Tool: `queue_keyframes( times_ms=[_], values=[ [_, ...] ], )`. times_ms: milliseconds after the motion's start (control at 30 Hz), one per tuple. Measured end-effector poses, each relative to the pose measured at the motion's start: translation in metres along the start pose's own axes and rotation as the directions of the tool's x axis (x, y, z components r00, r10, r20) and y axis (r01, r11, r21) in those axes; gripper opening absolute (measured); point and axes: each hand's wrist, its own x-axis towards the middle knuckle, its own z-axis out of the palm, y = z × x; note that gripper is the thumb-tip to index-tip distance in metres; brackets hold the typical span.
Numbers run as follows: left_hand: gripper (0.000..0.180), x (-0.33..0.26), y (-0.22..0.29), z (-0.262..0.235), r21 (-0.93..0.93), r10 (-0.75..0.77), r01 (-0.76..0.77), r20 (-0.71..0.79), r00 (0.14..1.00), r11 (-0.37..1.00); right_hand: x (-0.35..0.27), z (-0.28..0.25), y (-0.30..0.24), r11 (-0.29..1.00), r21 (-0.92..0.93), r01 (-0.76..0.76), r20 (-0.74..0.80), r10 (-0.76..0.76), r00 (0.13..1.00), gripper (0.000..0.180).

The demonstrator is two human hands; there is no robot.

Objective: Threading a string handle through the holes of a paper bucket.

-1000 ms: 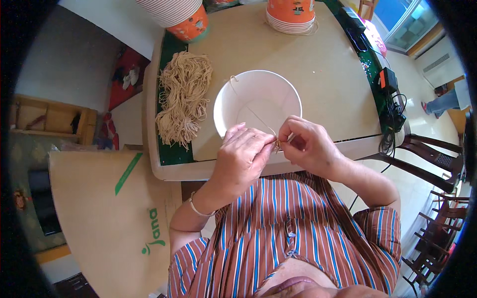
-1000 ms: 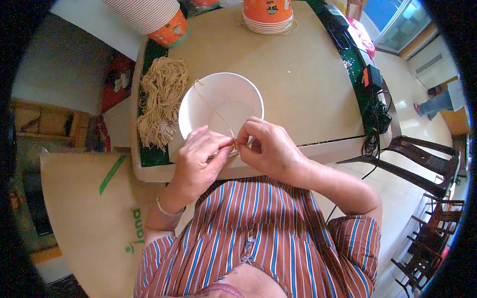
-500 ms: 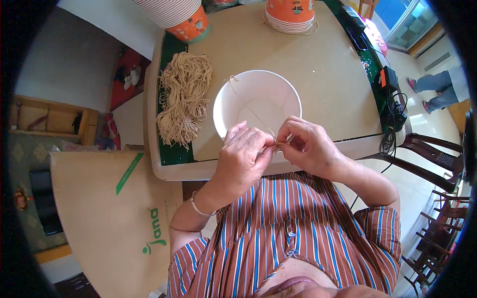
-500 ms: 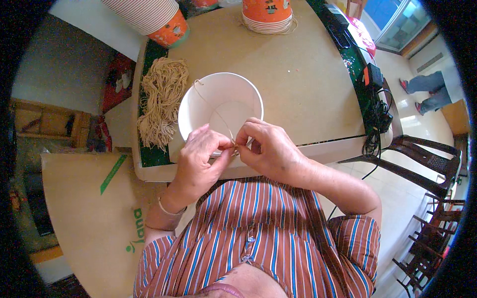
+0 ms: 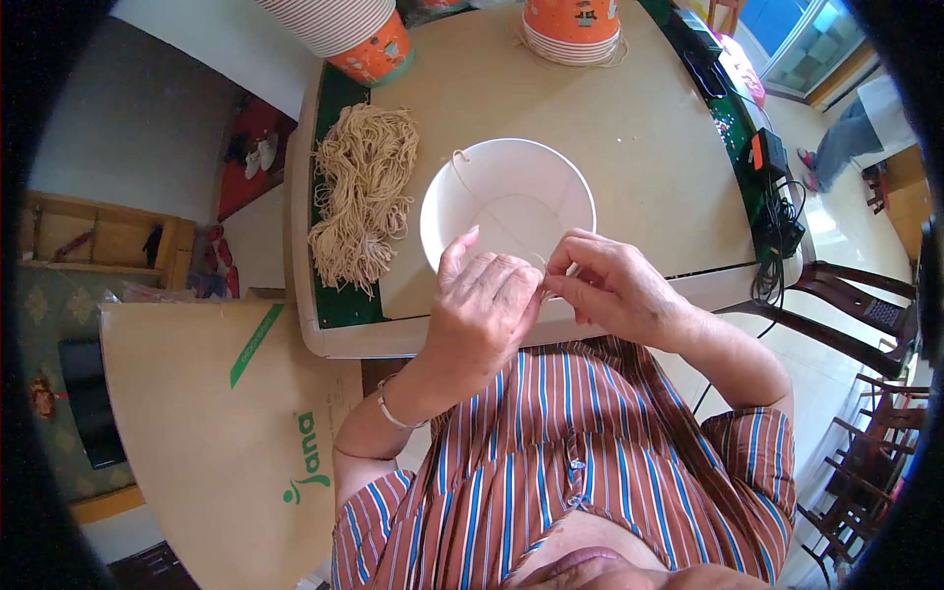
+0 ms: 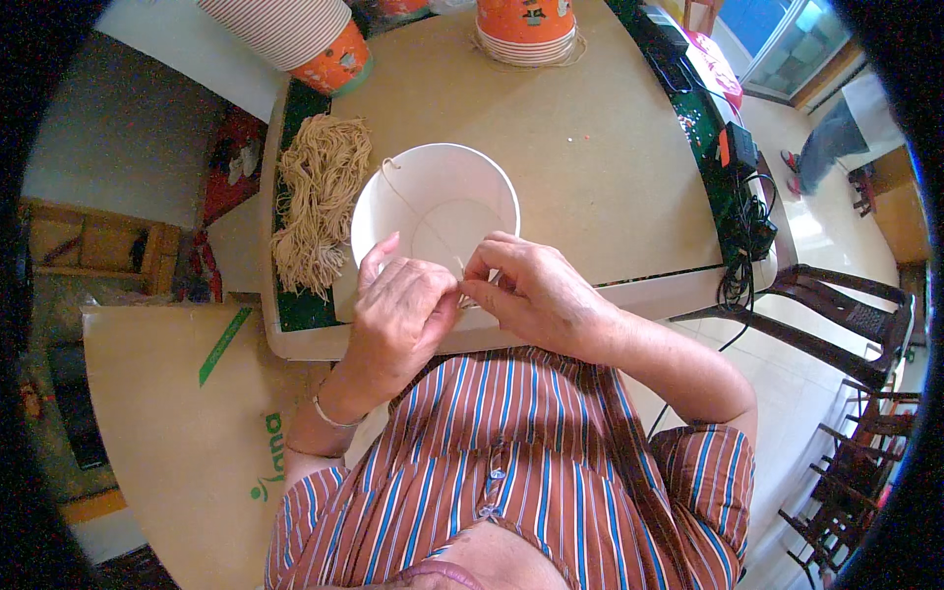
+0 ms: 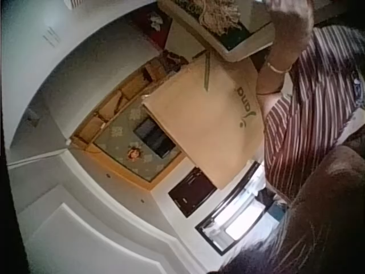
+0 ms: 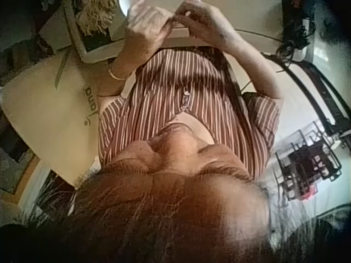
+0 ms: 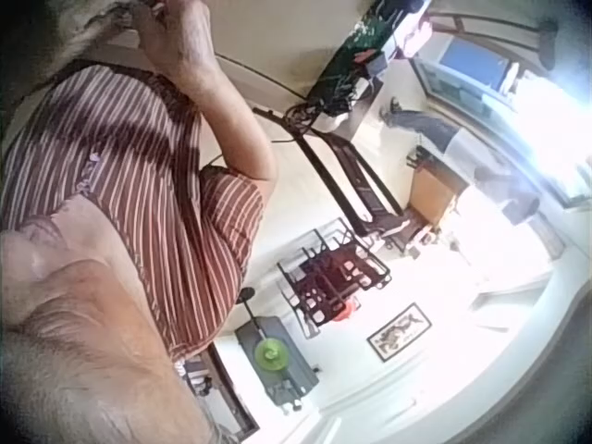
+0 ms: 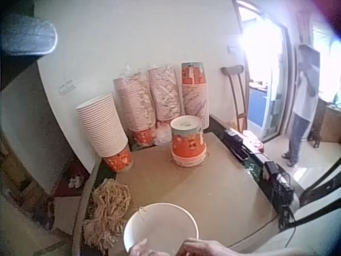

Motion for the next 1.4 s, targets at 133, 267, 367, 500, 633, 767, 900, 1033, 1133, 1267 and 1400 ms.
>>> queue_keyframes(
  times_ms=[133, 267, 367, 500, 633, 767, 900, 1033, 1133, 1267, 1400],
  values=[
    [0.019, 0.0, -0.001, 0.0, 0.043, 0.041, -0.04, -0.016, 0.999, 0.998, 0.0, 0.0, -0.001, 0.999, 0.011, -0.033, 0.009, 0.033, 0.999, 0.009],
    [0.02, -0.002, -0.001, 0.002, 0.062, 0.064, -0.062, -0.025, 0.998, 0.996, 0.0, 0.001, -0.003, 0.998, 0.034, -0.044, -0.003, 0.044, 0.999, 0.009],
    [0.02, -0.001, -0.002, 0.001, 0.051, 0.059, -0.057, -0.033, 0.998, 0.997, 0.002, 0.0, -0.006, 0.987, 0.091, -0.129, 0.016, 0.128, 0.992, 0.011],
    [0.019, -0.001, -0.002, -0.001, -0.043, -0.042, 0.042, 0.004, 0.999, 0.998, 0.002, 0.004, 0.006, 0.997, 0.067, -0.025, -0.073, 0.03, 0.997, 0.009],
    [0.017, 0.001, -0.008, -0.005, -0.206, -0.15, 0.165, 0.089, 0.985, 0.964, 0.001, 0.005, 0.005, 0.997, 0.073, -0.032, -0.107, 0.04, 0.993, 0.009],
    [0.013, 0.008, -0.013, -0.011, -0.345, -0.173, 0.227, 0.18, 0.968, 0.911, -0.001, 0.005, 0.001, 0.997, 0.072, -0.014, -0.09, 0.02, 0.996, 0.009],
    [0.012, 0.017, -0.018, -0.014, -0.411, -0.168, 0.277, 0.282, 0.945, 0.869, -0.002, 0.005, 0.0, 0.999, 0.036, 0.017, -0.097, -0.014, 0.995, 0.009],
    [0.011, 0.021, -0.021, -0.016, -0.473, -0.216, 0.425, 0.433, 0.875, 0.772, -0.004, 0.007, 0.002, 0.996, -0.03, 0.084, -0.13, -0.087, 0.988, 0.009],
    [0.011, 0.022, -0.022, -0.016, -0.497, -0.215, 0.444, 0.451, 0.866, 0.746, -0.004, 0.007, 0.002, 0.996, -0.008, 0.09, -0.131, -0.091, 0.987, 0.009],
    [0.011, 0.023, -0.023, -0.019, -0.526, -0.207, 0.47, 0.482, 0.852, 0.709, -0.004, 0.007, 0.002, 0.996, -0.015, 0.093, -0.128, -0.094, 0.987, 0.009],
    [0.01, 0.025, -0.023, -0.018, -0.512, -0.219, 0.493, 0.504, 0.835, 0.703, -0.004, 0.007, 0.002, 0.99, -0.055, 0.132, -0.142, -0.138, 0.98, 0.01]
  ],
)
